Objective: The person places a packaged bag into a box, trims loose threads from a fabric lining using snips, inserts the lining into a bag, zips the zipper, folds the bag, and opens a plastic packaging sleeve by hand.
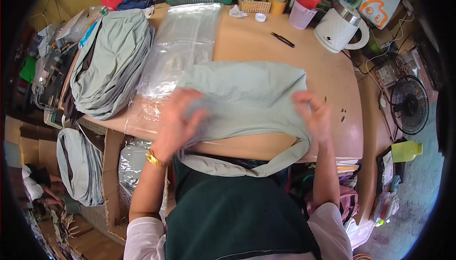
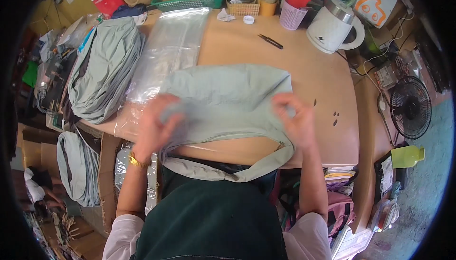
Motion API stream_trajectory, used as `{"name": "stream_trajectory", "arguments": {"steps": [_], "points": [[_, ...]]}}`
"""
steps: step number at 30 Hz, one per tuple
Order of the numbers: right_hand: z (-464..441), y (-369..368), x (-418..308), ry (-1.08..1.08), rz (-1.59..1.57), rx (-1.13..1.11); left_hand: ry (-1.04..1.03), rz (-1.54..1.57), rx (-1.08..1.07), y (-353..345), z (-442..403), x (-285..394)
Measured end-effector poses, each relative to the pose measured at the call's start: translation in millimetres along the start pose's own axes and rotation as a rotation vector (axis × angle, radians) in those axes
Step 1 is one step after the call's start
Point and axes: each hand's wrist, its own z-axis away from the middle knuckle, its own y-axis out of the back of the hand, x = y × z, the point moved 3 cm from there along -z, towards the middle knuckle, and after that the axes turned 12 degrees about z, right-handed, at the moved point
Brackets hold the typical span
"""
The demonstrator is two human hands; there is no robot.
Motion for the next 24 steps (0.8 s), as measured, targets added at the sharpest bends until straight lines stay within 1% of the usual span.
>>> {"name": "stream_trajectory", "arguments": {"steps": [1,2,3,4,5,6,7,8,10,11,12,14,16,17,18,19,20,21,22,23,24], "points": [[-13.1,12.2,-10.4,-0.143,0.077,0.198,-0.005,-0.102,0.149,13.1,-12.5,-7.4],[-29.1,23.8,-20.9,-0.288,0.149,0.396,-0.01,-0.102,0.147,11.7,-27.1,-15.6],[-46.1,21.7,-5.1,-0.287,0.146,0.401,-0.03,-0.111,0.25,10.2,-41.1,-28.5],[-65.0,15.7,21.2,-0.151,0.125,0.459,-0.052,-0.123,0.357,8.8,-50.1,-40.6],[-72.0,14.2,36.1,-0.079,0.111,0.493,-0.06,-0.13,0.359,2.1,-53.9,-56.1],[-78.9,12.5,50.2,-0.006,0.098,0.524,0.061,-0.003,0.3,-7.2,-57.4,-78.4],[-85.2,9.6,63.1,-0.119,-0.011,0.342,0.182,0.125,0.239,-11.2,-60.4,-90.8],[-89.6,3.7,73.8,-0.231,-0.116,0.157,0.175,0.12,0.243,-7.7,-62.8,-87.6],[-92.3,-1.9,83.6,-0.188,-0.111,0.2,0.275,0.072,0.261,-4.5,-63.3,-85.1],[-91.3,-2.6,86.2,-0.154,-0.105,0.238,0.276,0.072,0.263,-5.7,-62.0,-90.8],[-90.9,-3.7,89.0,-0.151,-0.105,0.237,0.305,0.086,0.249,-7.5,-59.9,-101.8],[-94.8,-6.7,77.5,-0.217,-0.108,0.168,0.323,0.095,0.24,4.3,-68.6,-96.0],[-111.7,24.4,48.0,-0.198,-0.032,0.293,0.354,0.108,0.218,29.7,-87.9,-82.9],[-120.6,50.7,15.5,-0.094,-0.003,0.375,0.173,0.223,0.31,49.7,-103.9,-68.0],[-127.4,83.7,-21.7,-0.022,0.212,0.472,-0.007,0.34,0.396,72.6,-117.0,-45.1],[-129.8,113.5,-54.9,0.1,0.126,0.54,0.005,0.141,0.454,102.8,-125.1,0.3],[-131.9,143.1,-87.9,0.229,0.046,0.596,-0.293,0.202,0.5,127.7,-138.3,12.2],[-128.1,161.7,-115.9,0.301,-0.08,0.689,-0.373,0.201,0.538,145.7,-140.8,37.5],[-124.6,181.0,-135.4,0.421,-0.177,0.602,-0.453,0.199,0.578,161.3,-138.0,62.3],[-118.5,197.5,-148.3,0.586,-0.071,0.581,-0.435,0.055,0.636,166.4,-130.1,82.4],[-111.1,196.9,-150.7,0.591,-0.067,0.584,-0.415,-0.09,0.692,166.5,-121.2,95.8]]}}
